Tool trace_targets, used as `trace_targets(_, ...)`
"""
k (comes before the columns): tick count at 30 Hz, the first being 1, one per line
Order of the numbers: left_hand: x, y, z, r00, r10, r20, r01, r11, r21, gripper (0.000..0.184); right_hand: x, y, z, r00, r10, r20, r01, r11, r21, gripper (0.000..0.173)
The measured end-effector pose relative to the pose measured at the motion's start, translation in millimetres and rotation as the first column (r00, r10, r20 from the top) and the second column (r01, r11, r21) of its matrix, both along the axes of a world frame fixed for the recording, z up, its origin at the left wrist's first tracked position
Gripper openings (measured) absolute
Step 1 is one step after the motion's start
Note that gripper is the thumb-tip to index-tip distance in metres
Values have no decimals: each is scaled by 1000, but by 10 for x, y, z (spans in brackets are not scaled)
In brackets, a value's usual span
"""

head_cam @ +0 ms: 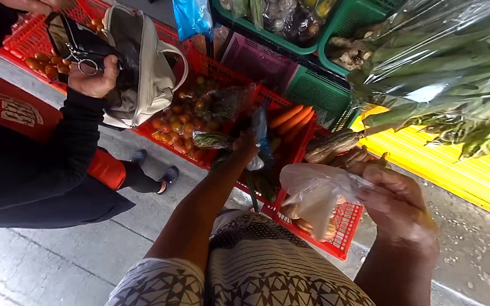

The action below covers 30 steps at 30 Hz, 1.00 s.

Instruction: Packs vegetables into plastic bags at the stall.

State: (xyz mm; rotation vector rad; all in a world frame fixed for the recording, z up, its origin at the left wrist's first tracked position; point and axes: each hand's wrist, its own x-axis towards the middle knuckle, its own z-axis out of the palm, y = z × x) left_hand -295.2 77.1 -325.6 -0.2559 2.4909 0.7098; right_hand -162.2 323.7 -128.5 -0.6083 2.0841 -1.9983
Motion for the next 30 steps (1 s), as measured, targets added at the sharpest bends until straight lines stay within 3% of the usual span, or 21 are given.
trace_targets(2, 8, -70, 86, 998, -66, -10, 66, 997, 34, 91, -37, 56, 7, 995, -99, 27, 99, 995, 14, 4)
trace_targets(4, 94, -210, 222, 969, -164, -185, 182, 979, 87, 72, -71, -5, -6, 961, -251, 117, 242, 966, 87, 12)
trace_targets(6, 225, -420, 409, 890, -218, -401, 326, 919, 223, 57, -145, -90, -61, 940, -309, 148, 277, 939, 205, 18)
trace_targets(7, 312, -527, 537, 877, -192, -440, 374, 848, 376, 51, -186, -143, -101, 943, -296, 154, 254, 936, 245, 18)
trace_targets(9, 538, -665, 848, 941, -66, -333, 297, 634, 714, 44, -266, -317, -159, 953, -264, 147, 207, 926, 316, 15)
trace_targets(11, 790, -701, 1094, 978, -48, -203, 204, 421, 884, 54, -327, -543, -198, 956, -246, 159, 181, 923, 340, 12)
trace_targets(14, 1125, -499, 1335, 993, -43, -111, 119, 395, 911, 58, -422, -827, -323, 981, -177, 82, 129, 905, 406, 8)
trace_targets(17, 1221, -285, 1204, 982, 139, -126, 36, 518, 854, 33, -504, -1000, -437, 993, -114, -28, 114, 882, 457, 15)
trace_targets(19, 1248, -349, 1126, 955, 274, -116, -50, 531, 846, 24, -540, -1006, -415, 998, -15, 54, -11, 894, 447, 40)
trace_targets(21, 1233, -503, 999, 901, 428, -71, -153, 466, 871, 25, -584, -948, -384, 972, 144, 188, -221, 839, 498, 72)
trace_targets(22, 1238, -589, 933, 867, 497, -40, -198, 417, 887, 26, -589, -925, -381, 946, 193, 260, -305, 797, 521, 77)
trace_targets(24, 1303, -760, 915, 797, 603, 22, -285, 344, 895, 29, -620, -889, -453, 922, 204, 328, -362, 751, 552, 53)
trace_targets(26, 1467, -921, 899, 758, 651, 41, -367, 373, 853, 41, -667, -812, -582, 932, 121, 341, -294, 802, 520, 17)
trace_targets(27, 1536, -984, 850, 734, 678, 53, -406, 375, 833, 45, -698, -744, -670, 936, 81, 342, -241, 855, 459, 10)
trace_targets(30, 1643, -1126, 601, 629, 763, 146, -495, 249, 832, 50, -777, -637, -913, 887, 46, 459, -145, 973, 182, 28)
